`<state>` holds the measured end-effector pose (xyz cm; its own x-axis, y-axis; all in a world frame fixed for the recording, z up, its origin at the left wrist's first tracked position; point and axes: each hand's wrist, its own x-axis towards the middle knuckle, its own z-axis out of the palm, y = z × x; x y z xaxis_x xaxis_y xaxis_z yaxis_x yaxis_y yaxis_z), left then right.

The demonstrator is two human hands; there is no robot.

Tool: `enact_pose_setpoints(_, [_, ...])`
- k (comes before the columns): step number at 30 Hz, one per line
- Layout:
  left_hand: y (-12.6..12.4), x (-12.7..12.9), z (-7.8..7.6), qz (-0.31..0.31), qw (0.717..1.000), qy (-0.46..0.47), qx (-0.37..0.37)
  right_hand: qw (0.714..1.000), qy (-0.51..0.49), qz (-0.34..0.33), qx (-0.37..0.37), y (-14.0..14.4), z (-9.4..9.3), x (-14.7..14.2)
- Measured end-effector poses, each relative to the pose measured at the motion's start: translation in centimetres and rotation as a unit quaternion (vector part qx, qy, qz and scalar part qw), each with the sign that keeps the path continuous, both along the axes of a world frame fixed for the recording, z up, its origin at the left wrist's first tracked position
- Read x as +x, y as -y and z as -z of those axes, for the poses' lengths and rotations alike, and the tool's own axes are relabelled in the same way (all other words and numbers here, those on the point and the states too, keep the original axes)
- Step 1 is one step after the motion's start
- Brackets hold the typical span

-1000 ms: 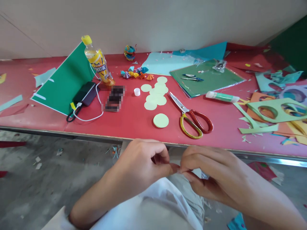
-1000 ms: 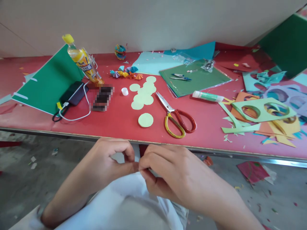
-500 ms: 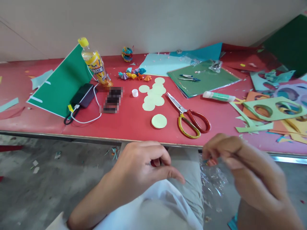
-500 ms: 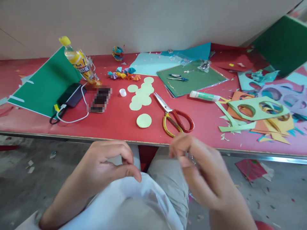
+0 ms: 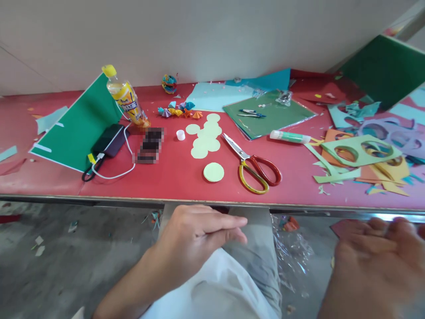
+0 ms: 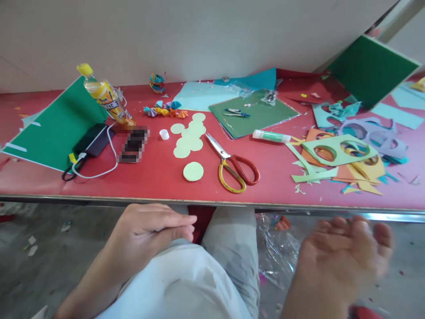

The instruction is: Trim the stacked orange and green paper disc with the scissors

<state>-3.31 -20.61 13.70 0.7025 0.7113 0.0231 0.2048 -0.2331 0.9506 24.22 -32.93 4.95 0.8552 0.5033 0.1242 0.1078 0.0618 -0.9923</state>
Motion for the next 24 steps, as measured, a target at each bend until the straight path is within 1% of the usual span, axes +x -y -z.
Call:
enact_pose_setpoints(1, [0.1,0.1,0.3,-0.016,0.999,0.025,-0.039,0.993,-0.077,0.073,0.060,-0.4,-0.3,-1.1])
enact_pose_setpoints(2, [0.1,0.2,0.7,-0.029,0.994,0.052,-0.092,0.978,-0.142,0.122,0.093,-0.9,-0.6,-2.3])
enact_pose_setpoints(3, [0.2,0.4,1.0,-0.039,0.984,0.082,-0.152,0.971,-0.167,0.139,0.097,-1.4,-0.9,-3.7])
enact_pose_setpoints(4, [0.2,0.5,1.3,-0.043,0.969,0.115,-0.213,0.978,-0.180,0.083,0.057,-1.8,-1.2,-5.2])
enact_pose_setpoints(5, [0.3,0.6,1.6,-0.041,0.951,0.150,-0.267,0.986,-0.157,0.032,0.039,-2.1,-1.4,-6.7])
enact_pose_setpoints(6, [0.3,0.8,1.9,-0.032,0.932,0.183,-0.312,0.993,-0.112,-0.033,0.035,-2.4,-1.5,-8.1])
enact_pose_setpoints(7, [0.3,0.9,2.1,-0.018,0.913,0.213,-0.348,0.991,-0.065,-0.119,0.018,-2.7,-1.6,-9.4])
enact_pose_setpoints(8, [0.3,1.0,2.4,-0.004,0.896,0.236,-0.377,0.985,-0.015,-0.169,0.030,-2.8,-1.6,-10.6])
enact_pose_setpoints(9, [0.3,1.0,2.6,0.008,0.883,0.252,-0.396,0.973,0.016,-0.231,0.022,-3.0,-1.7,-11.5])
enact_pose_setpoints(10, [0.4,1.0,2.8,0.019,0.876,0.260,-0.406,0.959,0.040,-0.281,0.020,-3.2,-1.8,-12.2])
enact_pose_setpoints(12, [0.5,0.9,3.0,0.033,0.878,0.257,-0.402,0.938,0.061,-0.340,0.012,-3.5,-2.1,-13.0])
enact_pose_setpoints(13, [0.5,0.9,3.0,0.036,0.886,0.245,-0.393,0.935,0.065,-0.350,0.008,-3.7,-2.3,-13.2])
enact_pose_setpoints(18, [1.3,0.4,2.3,0.059,0.928,0.169,-0.327,0.940,0.088,-0.328,-0.029,-4.7,-3.4,-13.2])
enact_pose_setpoints(21, [1.7,0.1,2.1,0.083,0.956,0.133,-0.249,0.938,0.115,-0.324,-0.037,-5.0,-4.0,-13.2])
enact_pose_setpoints(23, [1.9,0.0,2.3,0.093,0.966,0.128,-0.205,0.938,0.129,-0.319,-0.041,-5.0,-4.1,-13.2])
enact_pose_setpoints(24, [1.9,0.0,2.5,0.096,0.968,0.130,-0.194,0.938,0.136,-0.315,-0.043,-5.0,-4.0,-13.2])
